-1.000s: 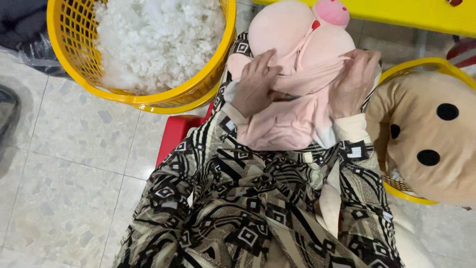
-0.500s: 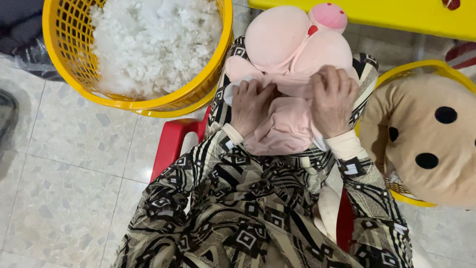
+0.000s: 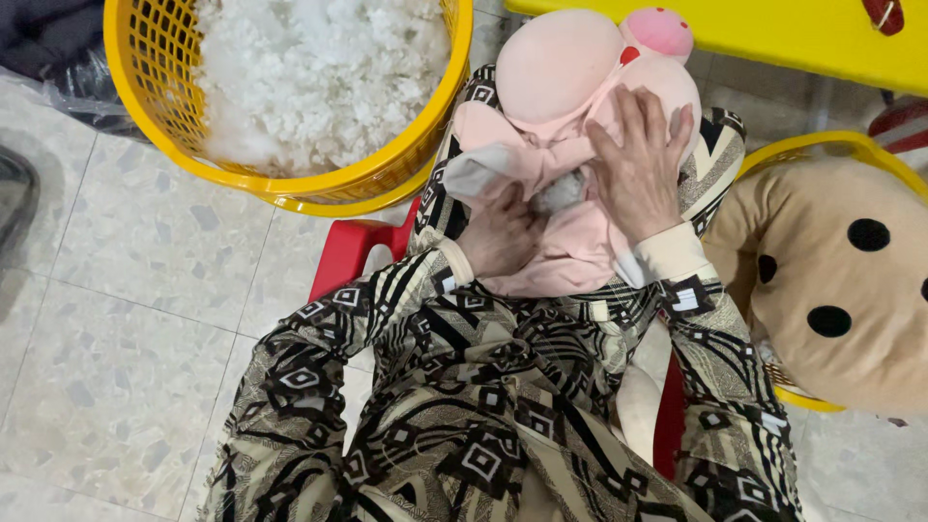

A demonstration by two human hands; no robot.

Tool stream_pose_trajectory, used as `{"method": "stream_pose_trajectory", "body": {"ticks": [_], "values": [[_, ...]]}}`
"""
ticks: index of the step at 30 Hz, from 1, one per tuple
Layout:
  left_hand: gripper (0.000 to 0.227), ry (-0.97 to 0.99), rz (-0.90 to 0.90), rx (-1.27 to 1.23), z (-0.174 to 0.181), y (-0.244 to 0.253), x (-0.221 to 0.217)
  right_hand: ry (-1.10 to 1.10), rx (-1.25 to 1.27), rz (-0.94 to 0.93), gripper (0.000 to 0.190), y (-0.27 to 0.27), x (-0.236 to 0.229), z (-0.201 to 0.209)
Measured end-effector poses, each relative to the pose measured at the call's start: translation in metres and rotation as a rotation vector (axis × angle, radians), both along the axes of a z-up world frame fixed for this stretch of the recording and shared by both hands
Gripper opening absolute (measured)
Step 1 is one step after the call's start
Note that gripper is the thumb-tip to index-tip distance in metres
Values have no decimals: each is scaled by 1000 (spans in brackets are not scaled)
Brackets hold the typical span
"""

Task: The person repeatedly takes handfuls of white synthetic stuffing from a yellow basket and inserts them into a pink plush toy. The hands fluff and pack the material inside the toy's opening throughout the clip.

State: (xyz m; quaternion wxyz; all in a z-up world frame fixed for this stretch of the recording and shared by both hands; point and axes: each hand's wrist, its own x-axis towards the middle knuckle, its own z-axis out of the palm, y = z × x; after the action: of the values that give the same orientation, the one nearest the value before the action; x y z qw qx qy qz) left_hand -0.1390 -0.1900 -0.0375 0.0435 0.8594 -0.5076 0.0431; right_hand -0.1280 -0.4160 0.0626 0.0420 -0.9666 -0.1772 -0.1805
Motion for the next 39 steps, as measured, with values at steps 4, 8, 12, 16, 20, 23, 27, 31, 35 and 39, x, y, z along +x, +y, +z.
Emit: {"method": "stream_pose_trajectory", "body": {"ticks": [4,8,12,16,20,23,27,31,35,39], "values": [[48,89,-59,-274,17,16,-12,-46,145,-15,43,0,2,-20],[46,-10,137,-410,13,4,-13,-92,187,21,28,-1,4,-29],[34,105,206,-370,-17,-38,1,-84,192,21,32,-1,1,-26],[37,255,235,-398,-42,-71,21,-80,186,47,33,2,-4,-19],[32,403,288,-233,-39,-77,30,-131,109,41,29,9,-17,-20],[30,180,174,-129,-26,-65,15,36,96,83,24,13,-31,-22],[42,-106,122,-446,-2,-31,-9,121,153,84,36,20,-49,-25],[25,436,192,-406,29,2,-27,140,268,76,34,26,-50,-17],[25,505,184,-526,62,24,-40,375,428,-75,34,30,-56,-4],[23,568,188,-558,82,43,-50,388,553,9,27,30,-69,2]]}}
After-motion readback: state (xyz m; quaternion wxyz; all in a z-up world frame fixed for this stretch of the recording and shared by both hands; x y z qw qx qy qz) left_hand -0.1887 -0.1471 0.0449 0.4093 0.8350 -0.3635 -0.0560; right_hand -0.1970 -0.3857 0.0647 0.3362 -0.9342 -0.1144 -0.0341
